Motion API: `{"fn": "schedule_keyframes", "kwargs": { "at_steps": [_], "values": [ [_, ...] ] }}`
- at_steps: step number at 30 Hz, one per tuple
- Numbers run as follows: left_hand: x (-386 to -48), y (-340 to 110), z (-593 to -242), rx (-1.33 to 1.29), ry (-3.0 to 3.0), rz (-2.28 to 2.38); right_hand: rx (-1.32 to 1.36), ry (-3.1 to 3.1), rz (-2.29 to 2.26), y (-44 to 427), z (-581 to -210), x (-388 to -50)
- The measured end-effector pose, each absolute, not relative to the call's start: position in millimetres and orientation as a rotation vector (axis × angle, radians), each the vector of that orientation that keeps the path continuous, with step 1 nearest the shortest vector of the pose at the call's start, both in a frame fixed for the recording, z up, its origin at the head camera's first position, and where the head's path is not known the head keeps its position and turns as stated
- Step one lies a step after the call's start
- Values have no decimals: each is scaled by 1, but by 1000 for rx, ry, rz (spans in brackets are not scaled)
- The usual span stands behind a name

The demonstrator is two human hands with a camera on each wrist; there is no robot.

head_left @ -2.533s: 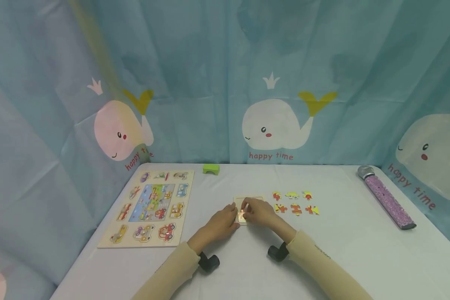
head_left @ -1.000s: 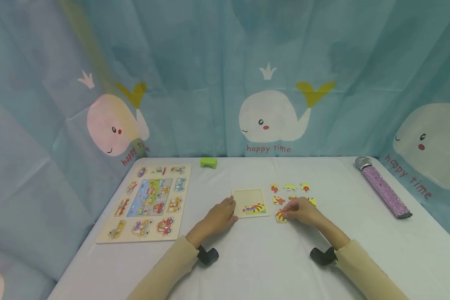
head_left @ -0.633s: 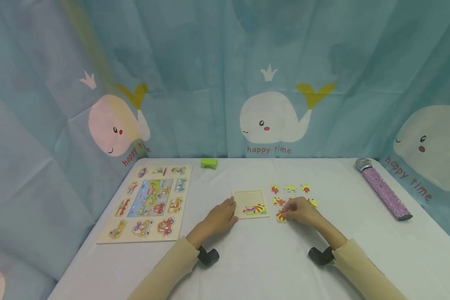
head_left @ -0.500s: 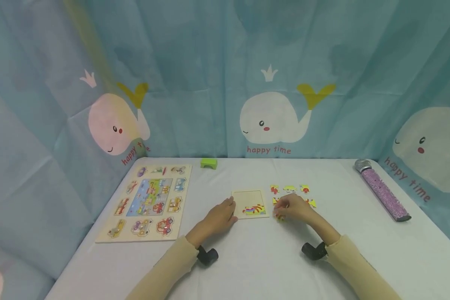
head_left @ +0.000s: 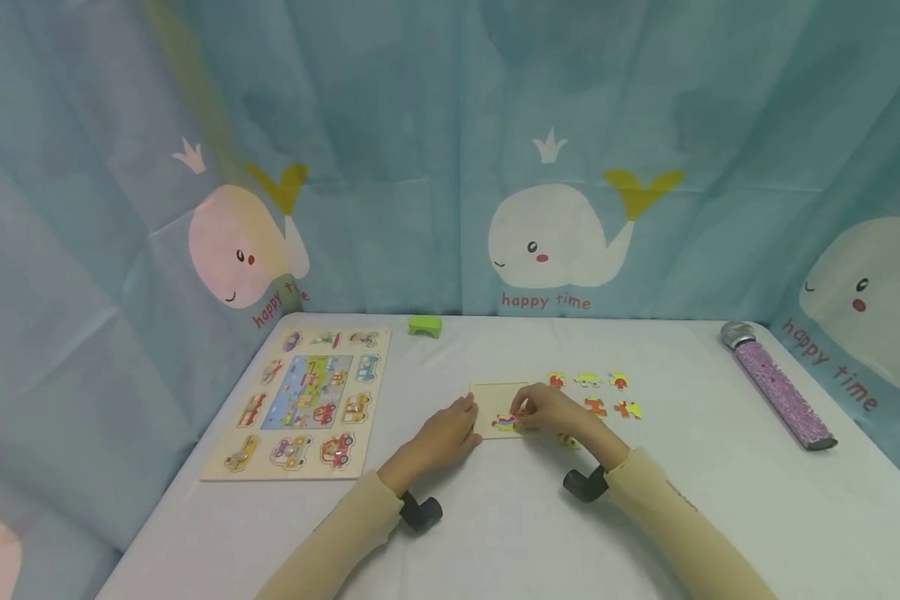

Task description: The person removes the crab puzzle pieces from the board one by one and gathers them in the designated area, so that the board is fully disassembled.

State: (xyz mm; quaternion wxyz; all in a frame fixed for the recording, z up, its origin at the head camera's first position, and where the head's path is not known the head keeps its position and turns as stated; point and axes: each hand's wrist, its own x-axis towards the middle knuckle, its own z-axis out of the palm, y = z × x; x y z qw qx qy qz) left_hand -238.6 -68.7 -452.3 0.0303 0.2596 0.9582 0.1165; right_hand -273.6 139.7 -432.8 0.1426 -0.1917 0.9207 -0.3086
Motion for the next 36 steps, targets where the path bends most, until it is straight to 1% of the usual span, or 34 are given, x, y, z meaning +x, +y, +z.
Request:
{"fn": "schedule_keyframes", "kwargs": {
  "at_steps": [9,36],
  "values": [
    [-237,-67,-448,775,2951,369,-528,2687,-820,136,-436,-272],
    [-234,-67,-449,780,2970,363,-493,2683,-882,133,-440,-264]
  ]
}}
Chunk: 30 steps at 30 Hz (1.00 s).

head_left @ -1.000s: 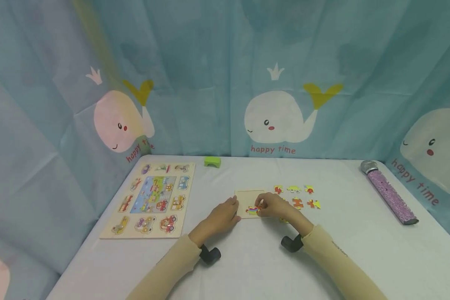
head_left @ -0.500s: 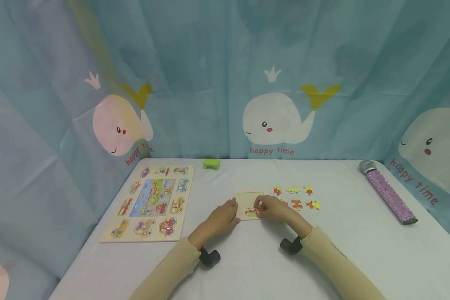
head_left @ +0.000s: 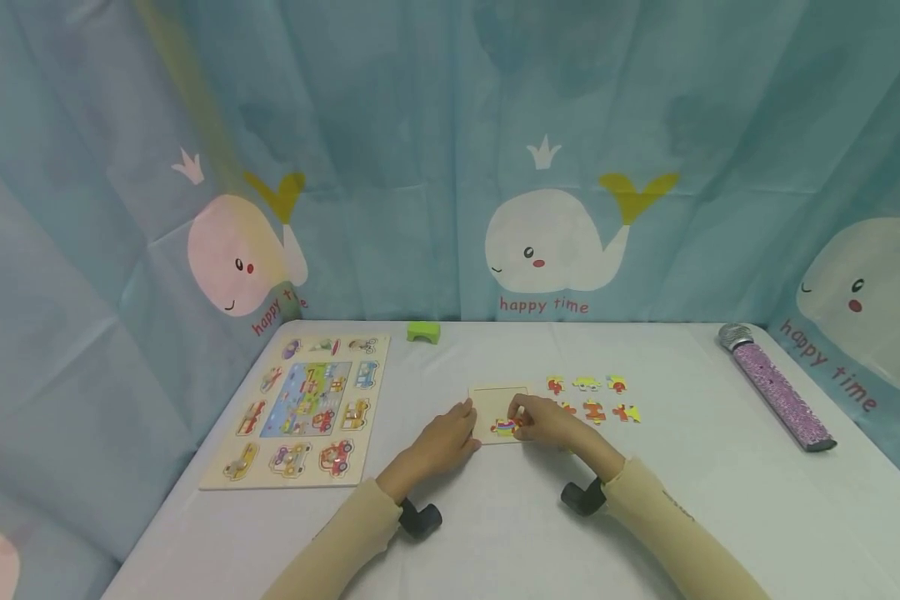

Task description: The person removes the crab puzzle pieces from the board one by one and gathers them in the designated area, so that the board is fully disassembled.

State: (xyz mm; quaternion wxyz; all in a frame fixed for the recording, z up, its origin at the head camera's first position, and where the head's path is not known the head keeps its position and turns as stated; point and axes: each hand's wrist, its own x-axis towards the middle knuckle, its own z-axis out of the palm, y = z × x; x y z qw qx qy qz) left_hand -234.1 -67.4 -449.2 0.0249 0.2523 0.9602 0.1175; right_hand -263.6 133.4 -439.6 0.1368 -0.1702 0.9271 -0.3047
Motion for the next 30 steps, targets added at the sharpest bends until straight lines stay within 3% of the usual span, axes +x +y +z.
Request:
{"fn": "schedule_keyframes", "kwargs": {
  "at_steps": [30],
  "values": [
    [-232,-68,-447,781,2971,377,-650,2754,-1042,142,-445,-261]
  ]
}}
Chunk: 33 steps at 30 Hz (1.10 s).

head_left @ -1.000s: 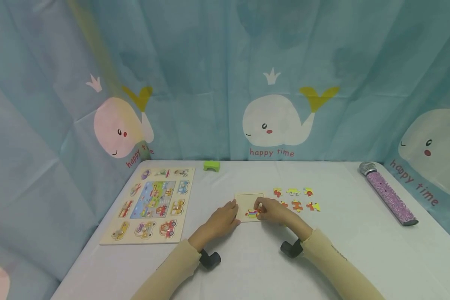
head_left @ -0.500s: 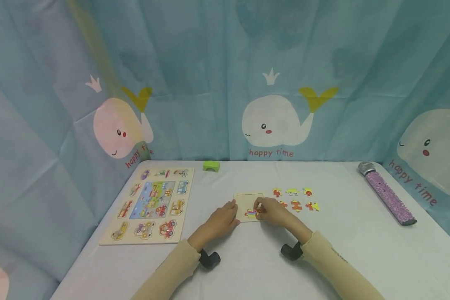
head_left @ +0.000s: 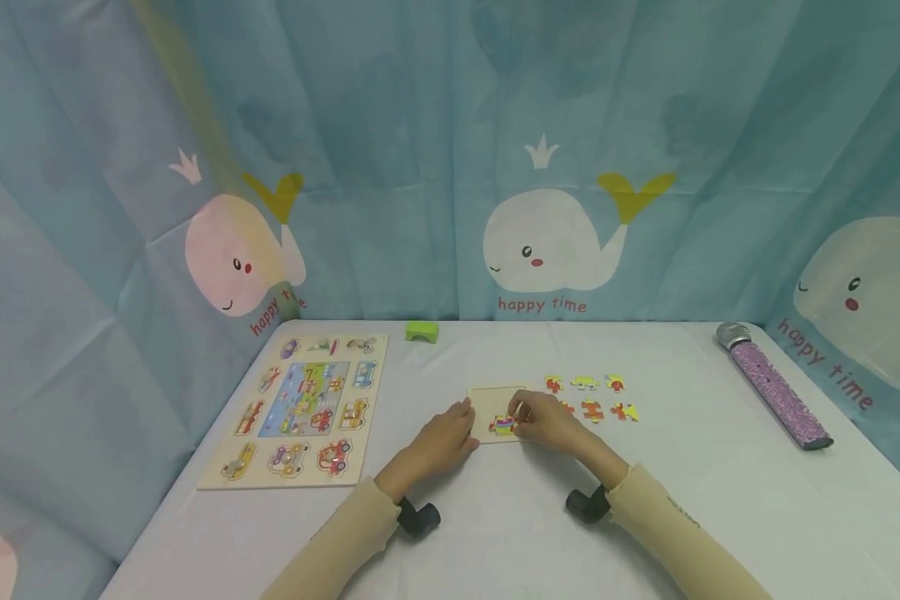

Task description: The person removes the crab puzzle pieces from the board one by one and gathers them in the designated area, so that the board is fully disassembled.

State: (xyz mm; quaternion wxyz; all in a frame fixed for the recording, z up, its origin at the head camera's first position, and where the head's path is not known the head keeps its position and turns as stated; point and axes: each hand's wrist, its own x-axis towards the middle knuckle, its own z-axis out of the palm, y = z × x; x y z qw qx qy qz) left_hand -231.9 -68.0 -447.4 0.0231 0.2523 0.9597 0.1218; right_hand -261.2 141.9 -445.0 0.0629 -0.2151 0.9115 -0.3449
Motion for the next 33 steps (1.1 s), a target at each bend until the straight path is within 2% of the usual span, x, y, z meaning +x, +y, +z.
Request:
{"fn": "schedule_keyframes", "kwargs": {
  "at_steps": [13,18,33],
  "values": [
    [-233,-69,-451,782,2956,392,-719,2699,-1163,145,-450,-269],
    [-232,-69,-449,777,2958,383,-659,2694,-1197,148,-446,-269],
    [-232,-68,-448,774,2959,375,-314,2688,-1218,234,-436,-257]
  ]
}}
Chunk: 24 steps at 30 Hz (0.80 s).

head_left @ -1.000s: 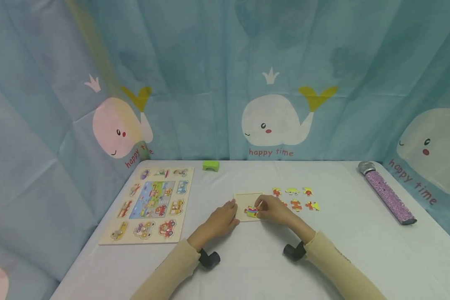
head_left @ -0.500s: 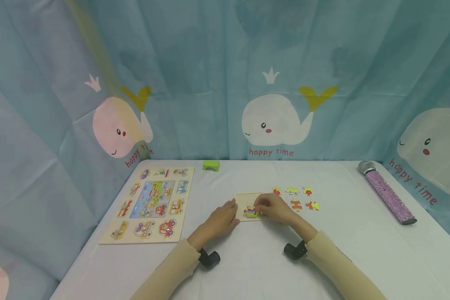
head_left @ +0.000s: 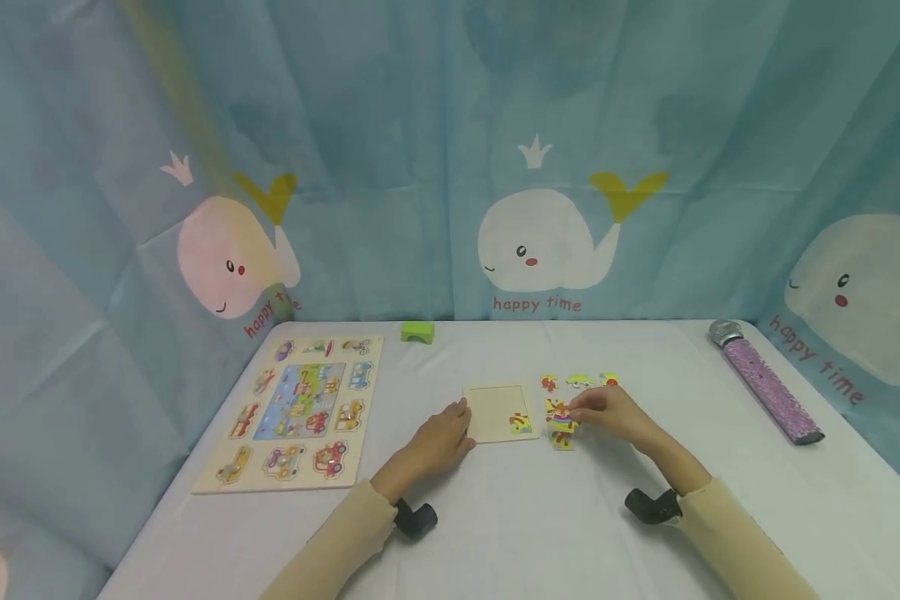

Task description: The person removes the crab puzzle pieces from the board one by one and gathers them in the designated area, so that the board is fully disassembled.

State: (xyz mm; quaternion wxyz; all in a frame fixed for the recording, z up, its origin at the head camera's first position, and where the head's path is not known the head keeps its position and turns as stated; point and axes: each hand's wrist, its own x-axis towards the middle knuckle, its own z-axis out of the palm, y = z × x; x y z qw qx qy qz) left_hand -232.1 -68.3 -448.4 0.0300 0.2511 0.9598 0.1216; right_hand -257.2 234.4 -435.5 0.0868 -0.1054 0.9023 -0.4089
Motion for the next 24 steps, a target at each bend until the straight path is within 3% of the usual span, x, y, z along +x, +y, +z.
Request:
{"fn": "schedule_keyframes", "kwargs": {
  "at_steps": [10,24],
  "values": [
    [-234,-69,-451,781,2966,385,-175,2674,-1119,273,-438,-241],
    [-233,-70,-450,807,2966,404,-239,2730,-1088,271,-447,-240]
  ]
}}
